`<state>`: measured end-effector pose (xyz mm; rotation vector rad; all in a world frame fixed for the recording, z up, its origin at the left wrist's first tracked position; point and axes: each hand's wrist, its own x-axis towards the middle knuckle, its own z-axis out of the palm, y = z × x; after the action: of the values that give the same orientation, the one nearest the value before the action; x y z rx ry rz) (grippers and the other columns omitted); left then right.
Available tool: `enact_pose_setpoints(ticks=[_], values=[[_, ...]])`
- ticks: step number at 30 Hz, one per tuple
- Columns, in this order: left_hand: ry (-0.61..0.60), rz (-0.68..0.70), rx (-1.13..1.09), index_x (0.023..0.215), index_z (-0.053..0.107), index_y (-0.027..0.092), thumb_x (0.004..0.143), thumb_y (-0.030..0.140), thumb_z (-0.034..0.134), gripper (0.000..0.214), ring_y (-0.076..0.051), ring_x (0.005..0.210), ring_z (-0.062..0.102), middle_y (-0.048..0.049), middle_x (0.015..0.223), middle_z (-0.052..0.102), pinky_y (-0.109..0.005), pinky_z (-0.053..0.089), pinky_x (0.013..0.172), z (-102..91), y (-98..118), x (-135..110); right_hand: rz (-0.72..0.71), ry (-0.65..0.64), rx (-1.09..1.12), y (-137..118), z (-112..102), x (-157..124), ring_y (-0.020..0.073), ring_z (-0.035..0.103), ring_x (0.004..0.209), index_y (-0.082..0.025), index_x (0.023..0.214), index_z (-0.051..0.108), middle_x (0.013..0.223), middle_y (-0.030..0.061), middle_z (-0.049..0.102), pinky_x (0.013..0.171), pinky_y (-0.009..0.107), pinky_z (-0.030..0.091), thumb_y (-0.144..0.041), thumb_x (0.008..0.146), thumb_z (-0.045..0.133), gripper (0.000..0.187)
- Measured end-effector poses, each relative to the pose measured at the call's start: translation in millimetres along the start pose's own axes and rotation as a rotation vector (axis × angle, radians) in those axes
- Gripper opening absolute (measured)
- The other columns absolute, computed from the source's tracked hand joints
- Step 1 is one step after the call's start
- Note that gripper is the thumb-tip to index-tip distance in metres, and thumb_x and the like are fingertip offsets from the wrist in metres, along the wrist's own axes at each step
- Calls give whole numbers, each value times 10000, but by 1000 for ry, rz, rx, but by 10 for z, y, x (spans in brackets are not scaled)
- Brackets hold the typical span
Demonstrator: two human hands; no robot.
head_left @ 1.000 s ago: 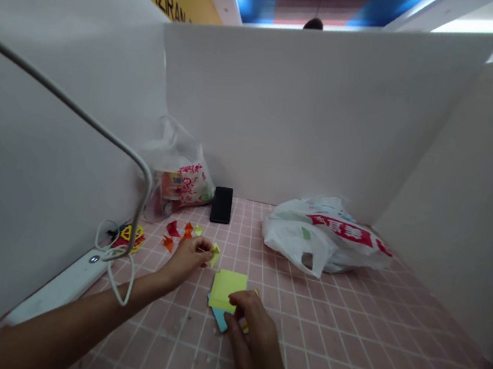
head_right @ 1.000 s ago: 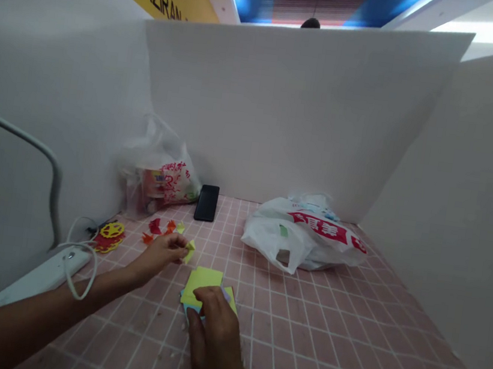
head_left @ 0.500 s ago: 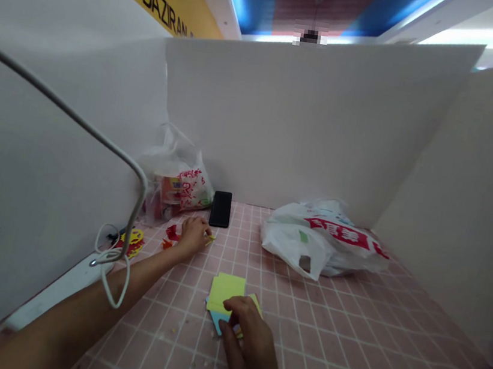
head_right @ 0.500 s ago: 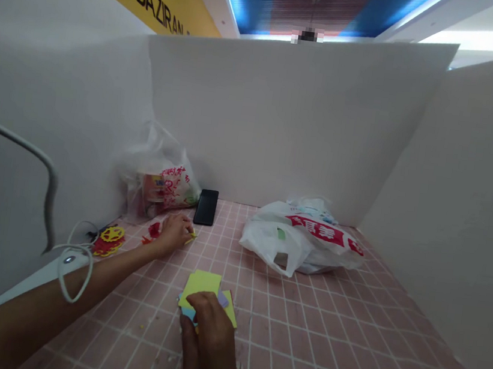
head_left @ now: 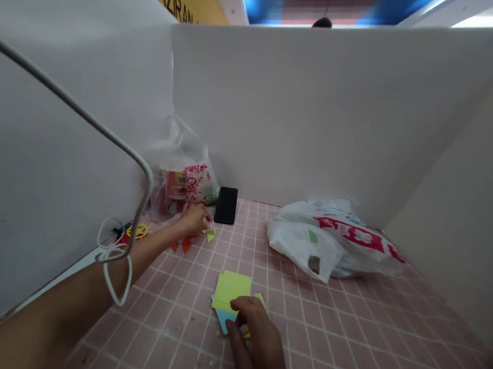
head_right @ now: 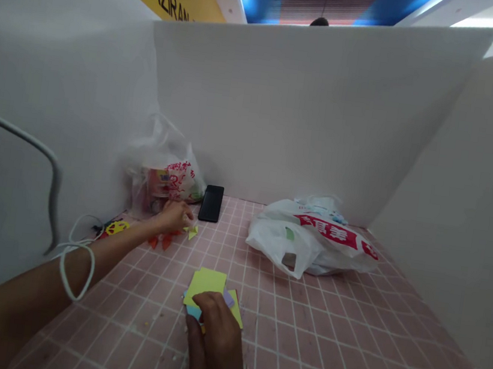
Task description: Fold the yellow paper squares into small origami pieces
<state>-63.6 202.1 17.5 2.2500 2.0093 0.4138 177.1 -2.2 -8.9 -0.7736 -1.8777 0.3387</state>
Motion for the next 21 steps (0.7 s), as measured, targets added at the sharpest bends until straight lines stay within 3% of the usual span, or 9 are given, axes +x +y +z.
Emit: enact_pose_setpoints(ticks=[5,10,14,21], values=[[25,-36,-30,1213,584,170,939,299,581,303,-237,1030,629,-103,1235,605,-442,545,863,-237,-343,-158,18,-9,13,29,10,4,184,608,747,-215,1090,514,862,42,604,680,281,511,-81,884,489,247],[-6,-77,-61,1209,582,153,930,300,594,316,-239,1006,638,-99,1208,616,-436,554,837,-218,-621,-436,22,-28,2,37,25,5,174,607,708,-211,1081,508,851,37,603,649,280,508,-75,883,479,241],[-23,-95,-52,1207,585,155,931,302,593,312,-239,1007,638,-98,1210,616,-435,553,839,-162,-693,-521,38,-60,-12,44,25,1,173,610,688,-207,1082,513,847,37,607,623,277,511,-85,888,483,231],[-71,-83,-17,1196,592,160,933,302,589,299,-235,1010,636,-98,1209,618,-435,549,848,-115,-643,-426,36,-67,-6,79,25,14,169,620,690,-201,1075,526,849,46,612,620,268,525,-82,887,483,226]])
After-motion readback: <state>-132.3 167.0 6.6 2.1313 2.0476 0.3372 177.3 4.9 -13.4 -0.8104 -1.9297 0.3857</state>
